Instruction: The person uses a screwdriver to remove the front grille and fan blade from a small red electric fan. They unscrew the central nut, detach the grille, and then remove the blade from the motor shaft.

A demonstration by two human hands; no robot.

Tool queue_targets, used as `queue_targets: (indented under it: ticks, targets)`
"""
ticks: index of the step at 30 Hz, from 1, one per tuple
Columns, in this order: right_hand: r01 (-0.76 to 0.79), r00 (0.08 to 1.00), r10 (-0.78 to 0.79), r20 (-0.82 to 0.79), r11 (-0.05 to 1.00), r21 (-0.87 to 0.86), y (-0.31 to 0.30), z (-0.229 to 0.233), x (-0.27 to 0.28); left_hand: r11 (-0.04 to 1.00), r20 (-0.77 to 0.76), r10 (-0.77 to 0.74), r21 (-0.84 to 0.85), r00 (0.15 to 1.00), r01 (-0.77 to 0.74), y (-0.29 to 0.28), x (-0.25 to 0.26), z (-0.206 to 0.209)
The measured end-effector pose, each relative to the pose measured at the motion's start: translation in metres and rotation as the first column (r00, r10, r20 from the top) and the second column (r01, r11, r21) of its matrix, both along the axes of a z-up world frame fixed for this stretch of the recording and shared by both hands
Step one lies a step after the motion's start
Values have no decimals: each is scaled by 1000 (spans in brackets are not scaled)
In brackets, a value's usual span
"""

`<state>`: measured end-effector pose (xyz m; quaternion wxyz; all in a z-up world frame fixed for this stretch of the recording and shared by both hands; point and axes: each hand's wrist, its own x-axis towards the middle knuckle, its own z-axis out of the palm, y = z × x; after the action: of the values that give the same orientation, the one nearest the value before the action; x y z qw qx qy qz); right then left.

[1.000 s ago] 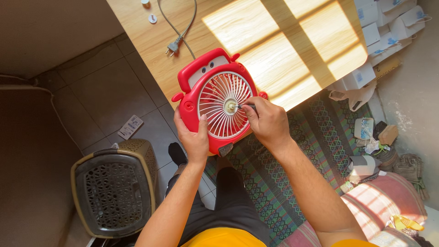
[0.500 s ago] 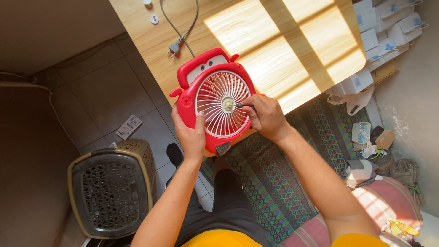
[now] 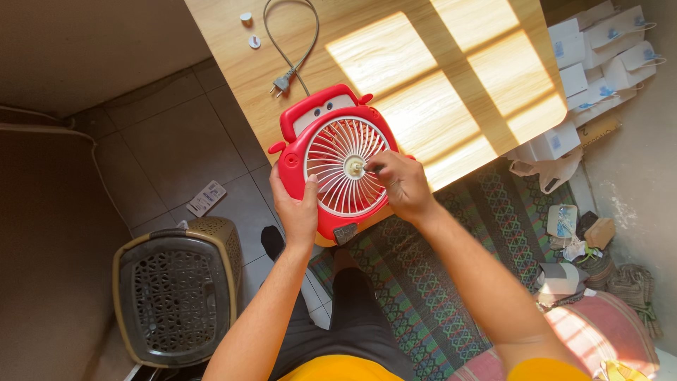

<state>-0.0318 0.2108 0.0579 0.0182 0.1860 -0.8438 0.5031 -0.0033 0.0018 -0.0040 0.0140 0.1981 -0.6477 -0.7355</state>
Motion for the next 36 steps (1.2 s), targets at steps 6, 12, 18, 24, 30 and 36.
queue_targets:
  ticks: [6,12,18,24,30,36]
  targets:
    - [473,878,-471,82,881,-4,-39,-32,26,997,15,-28,-69,999,29,3,2,0]
    - [453,891,-451,55,868,-205,-52,-24,28,996,-19,-2,-93,1000,1,8,1,2]
    - [508,859,-512,-8,854,-113,-49,-29,27,997,16,-5,-83,1000,6,8,0,2]
    - [534,827,-542,-149,840,-94,-35,-33,16,997,36,-18,-76,999,21,5,1,0]
    - [393,889,-368,-271,919,42,-32,-21,13,997,97,-38,-58,995,44,1,1,-2]
    - [409,887,-389,-251,912,34,-34,-18,16,997,63,-40,-65,997,44,-1,2,-2]
